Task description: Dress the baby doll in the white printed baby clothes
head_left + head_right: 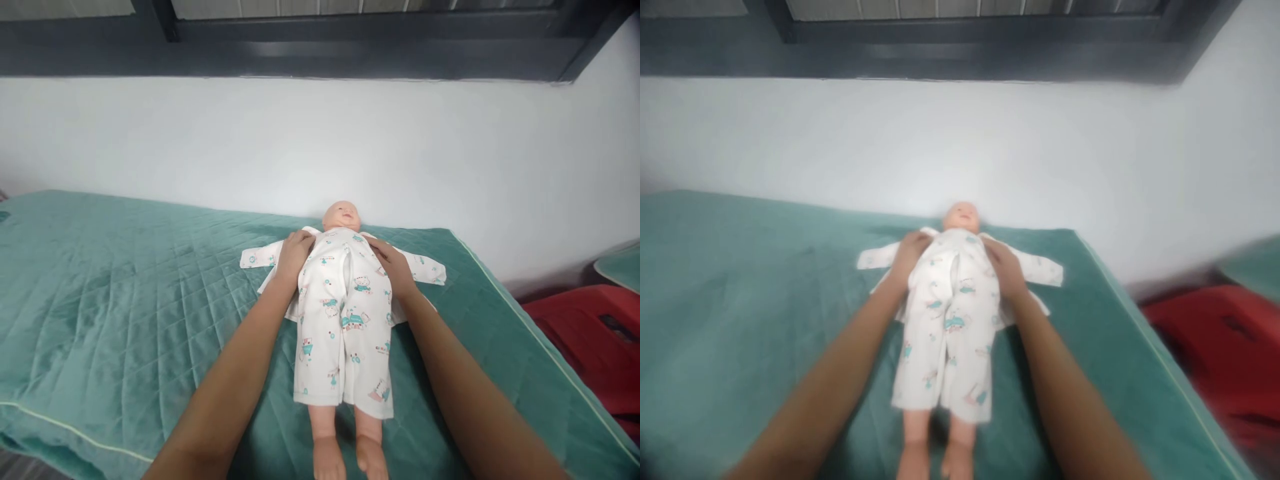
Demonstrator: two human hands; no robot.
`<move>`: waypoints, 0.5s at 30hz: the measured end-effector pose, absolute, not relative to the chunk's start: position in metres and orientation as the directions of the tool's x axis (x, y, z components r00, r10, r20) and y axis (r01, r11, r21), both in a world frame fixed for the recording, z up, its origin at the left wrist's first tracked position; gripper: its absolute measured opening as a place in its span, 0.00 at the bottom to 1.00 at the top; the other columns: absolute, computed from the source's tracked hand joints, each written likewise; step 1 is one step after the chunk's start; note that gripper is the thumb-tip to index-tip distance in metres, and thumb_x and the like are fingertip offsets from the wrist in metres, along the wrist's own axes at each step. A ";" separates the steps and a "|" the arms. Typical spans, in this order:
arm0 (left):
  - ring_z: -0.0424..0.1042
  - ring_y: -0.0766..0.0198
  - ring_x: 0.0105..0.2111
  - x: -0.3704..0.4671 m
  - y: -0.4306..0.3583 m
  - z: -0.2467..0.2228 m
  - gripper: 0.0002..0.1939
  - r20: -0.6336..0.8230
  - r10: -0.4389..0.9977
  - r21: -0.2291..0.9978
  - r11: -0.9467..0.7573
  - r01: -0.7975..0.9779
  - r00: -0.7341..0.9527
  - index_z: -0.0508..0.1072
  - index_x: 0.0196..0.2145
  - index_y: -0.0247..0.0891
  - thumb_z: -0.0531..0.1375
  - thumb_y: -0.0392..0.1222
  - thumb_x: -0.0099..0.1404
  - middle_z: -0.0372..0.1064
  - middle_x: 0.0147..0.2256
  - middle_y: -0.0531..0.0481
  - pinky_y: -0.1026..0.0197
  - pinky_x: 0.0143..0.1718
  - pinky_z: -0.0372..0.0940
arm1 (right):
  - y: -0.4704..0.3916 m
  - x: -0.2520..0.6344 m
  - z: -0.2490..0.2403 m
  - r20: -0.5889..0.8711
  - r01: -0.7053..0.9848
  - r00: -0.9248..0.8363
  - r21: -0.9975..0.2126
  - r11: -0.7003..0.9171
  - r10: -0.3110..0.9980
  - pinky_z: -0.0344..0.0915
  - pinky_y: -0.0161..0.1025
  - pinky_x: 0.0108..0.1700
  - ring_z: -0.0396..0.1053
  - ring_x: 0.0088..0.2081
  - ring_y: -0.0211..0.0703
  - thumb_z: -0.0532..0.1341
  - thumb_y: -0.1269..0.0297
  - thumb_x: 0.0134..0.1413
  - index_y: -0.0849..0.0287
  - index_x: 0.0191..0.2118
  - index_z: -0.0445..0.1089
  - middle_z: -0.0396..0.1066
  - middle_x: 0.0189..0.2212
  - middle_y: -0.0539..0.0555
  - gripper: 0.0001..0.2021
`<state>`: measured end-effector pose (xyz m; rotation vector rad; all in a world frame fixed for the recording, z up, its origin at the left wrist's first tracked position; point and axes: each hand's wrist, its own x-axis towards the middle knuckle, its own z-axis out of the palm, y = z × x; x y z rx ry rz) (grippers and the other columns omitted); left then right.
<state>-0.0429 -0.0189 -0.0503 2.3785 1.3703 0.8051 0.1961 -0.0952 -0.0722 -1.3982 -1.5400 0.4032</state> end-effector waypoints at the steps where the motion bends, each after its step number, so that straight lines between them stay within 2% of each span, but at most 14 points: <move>1: 0.64 0.54 0.51 -0.045 -0.024 -0.051 0.12 0.342 0.853 0.450 -0.518 0.728 0.395 0.76 0.43 0.39 0.54 0.37 0.65 0.70 0.49 0.43 0.54 0.56 0.57 | -0.100 0.196 -0.075 0.438 0.563 0.160 -0.777 0.283 0.885 0.57 0.49 0.62 0.65 0.59 0.49 0.54 0.54 0.61 0.51 0.55 0.72 0.70 0.57 0.52 0.20; 3: 0.65 0.55 0.50 -0.050 -0.033 -0.052 0.12 0.356 0.844 0.372 -0.521 0.769 0.400 0.75 0.43 0.38 0.54 0.38 0.66 0.70 0.48 0.42 0.55 0.54 0.58 | -0.106 0.197 -0.081 0.449 0.561 0.206 -0.782 0.271 0.869 0.59 0.49 0.61 0.67 0.56 0.49 0.54 0.55 0.61 0.52 0.53 0.73 0.72 0.53 0.53 0.19; 6: 0.69 0.55 0.48 -0.056 -0.045 -0.055 0.12 0.295 0.880 0.386 -0.466 0.796 0.372 0.74 0.44 0.38 0.54 0.37 0.65 0.72 0.47 0.41 0.57 0.51 0.61 | -0.111 0.200 -0.088 0.422 0.607 0.308 -0.778 0.166 0.853 0.63 0.50 0.55 0.71 0.49 0.51 0.54 0.57 0.58 0.55 0.45 0.76 0.76 0.46 0.55 0.17; 10: 0.73 0.53 0.43 -0.063 -0.050 -0.054 0.11 0.205 0.912 0.523 -0.408 0.748 0.355 0.74 0.42 0.36 0.54 0.37 0.64 0.76 0.43 0.40 0.57 0.46 0.64 | -0.113 0.206 -0.089 0.274 0.626 0.352 -0.780 -0.008 0.895 0.67 0.50 0.47 0.74 0.43 0.53 0.57 0.59 0.52 0.56 0.39 0.76 0.78 0.40 0.56 0.14; 15: 0.74 0.54 0.41 -0.070 -0.053 -0.037 0.13 0.066 0.899 0.745 -0.333 0.578 0.433 0.77 0.39 0.33 0.55 0.34 0.58 0.77 0.42 0.42 0.57 0.47 0.65 | -0.120 0.206 -0.080 0.113 0.500 0.205 -0.866 -0.005 0.972 0.71 0.46 0.41 0.75 0.41 0.56 0.60 0.59 0.49 0.56 0.36 0.78 0.79 0.37 0.54 0.12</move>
